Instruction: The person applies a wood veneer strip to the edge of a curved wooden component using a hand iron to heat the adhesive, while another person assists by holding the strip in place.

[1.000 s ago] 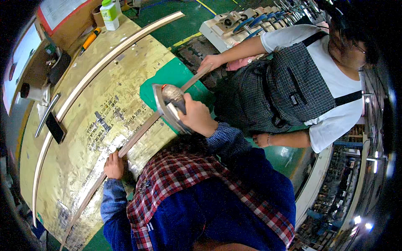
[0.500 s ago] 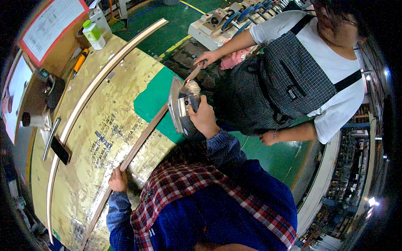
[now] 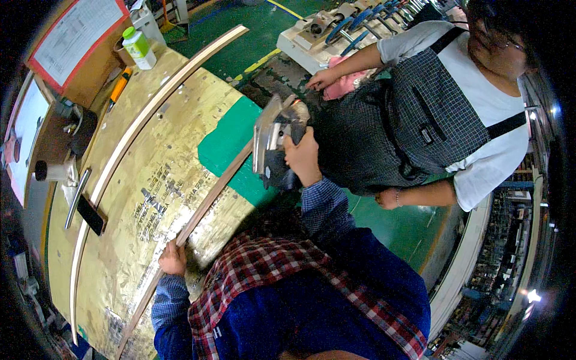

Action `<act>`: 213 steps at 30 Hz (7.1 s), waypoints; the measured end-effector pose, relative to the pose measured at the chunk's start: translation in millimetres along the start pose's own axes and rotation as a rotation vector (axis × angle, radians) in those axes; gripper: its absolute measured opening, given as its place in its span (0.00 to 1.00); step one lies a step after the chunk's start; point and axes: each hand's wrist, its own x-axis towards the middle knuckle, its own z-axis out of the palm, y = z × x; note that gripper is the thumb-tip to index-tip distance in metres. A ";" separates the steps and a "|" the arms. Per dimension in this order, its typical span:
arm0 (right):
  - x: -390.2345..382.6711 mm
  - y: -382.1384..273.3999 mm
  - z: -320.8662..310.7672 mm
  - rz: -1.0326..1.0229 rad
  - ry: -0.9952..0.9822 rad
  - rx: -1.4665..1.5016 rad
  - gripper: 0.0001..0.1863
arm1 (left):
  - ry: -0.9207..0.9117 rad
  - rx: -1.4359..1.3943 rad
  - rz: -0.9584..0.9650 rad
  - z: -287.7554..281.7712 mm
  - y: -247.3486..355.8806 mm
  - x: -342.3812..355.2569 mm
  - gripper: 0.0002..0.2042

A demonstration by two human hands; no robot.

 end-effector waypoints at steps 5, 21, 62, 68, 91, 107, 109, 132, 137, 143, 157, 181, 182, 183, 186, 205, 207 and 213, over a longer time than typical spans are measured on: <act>27.1 0.7 -3.8 -0.041 0.051 -0.033 0.19 | 0.044 -0.023 0.018 -14.9 13.8 6.0 0.14; 90.8 11.0 -37.4 -0.300 -0.111 -0.281 0.19 | 0.068 -0.076 0.023 -16.2 5.7 18.5 0.13; 110.7 -16.8 -46.6 -1.149 -0.855 -0.664 0.24 | -0.121 -0.074 -0.251 -19.2 8.0 25.1 0.20; 120.9 -26.0 -55.2 -1.004 -0.730 -0.704 0.23 | -0.087 -0.057 -0.270 -18.6 8.2 22.2 0.20; 141.3 -74.4 -39.8 -0.779 -0.808 -0.613 0.21 | 0.062 0.143 -0.187 -7.0 33.1 0.0 0.12; -42.1 -104.6 47.5 -0.883 -0.880 -0.659 0.24 | 0.061 -0.011 -0.206 -8.4 18.1 22.6 0.19; -61.2 -108.9 49.7 -0.809 -0.893 -0.651 0.23 | 0.047 -0.017 -0.217 -11.4 18.0 21.2 0.20; 133.2 -21.7 -42.7 -0.546 -0.253 -0.586 0.23 | 0.109 -0.036 -0.177 -13.6 20.6 20.0 0.22; 178.0 -27.0 -48.7 -0.656 -0.385 -0.599 0.24 | 0.064 -0.011 -0.196 -11.8 15.9 19.3 0.21; 150.1 -48.5 -36.3 -0.963 -0.712 -0.672 0.26 | 0.008 0.043 -0.251 -6.9 13.9 17.7 0.22; 113.9 -53.2 -23.3 -1.229 -0.974 -0.865 0.28 | -0.046 0.015 -0.281 -16.9 20.8 22.1 0.25; 72.4 -48.4 -16.4 -1.255 -1.029 -0.843 0.23 | -0.068 0.012 -0.283 -13.9 19.3 24.7 0.23; 75.7 -43.7 -17.6 -1.233 -1.002 -0.818 0.23 | -0.061 0.020 -0.275 -14.9 19.7 26.1 0.23; 82.8 -41.3 -20.9 -1.207 -0.958 -0.785 0.23 | -0.054 0.026 -0.269 -15.4 20.5 28.2 0.23; 100.9 -44.6 -30.6 -1.077 -0.881 -0.793 0.25 | -0.016 0.037 -0.248 -10.7 17.0 24.9 0.23; 200.2 35.6 -79.8 -0.816 -0.560 -0.598 0.30 | -0.121 0.039 -0.374 -19.6 25.8 29.6 0.24; 205.8 42.7 -83.4 -0.786 -0.556 -0.530 0.30 | -0.145 0.047 -0.388 -19.1 25.5 30.9 0.24; 206.7 29.2 -87.0 -0.777 -0.535 -0.678 0.26 | -0.103 0.038 -0.370 -11.2 18.5 27.1 0.25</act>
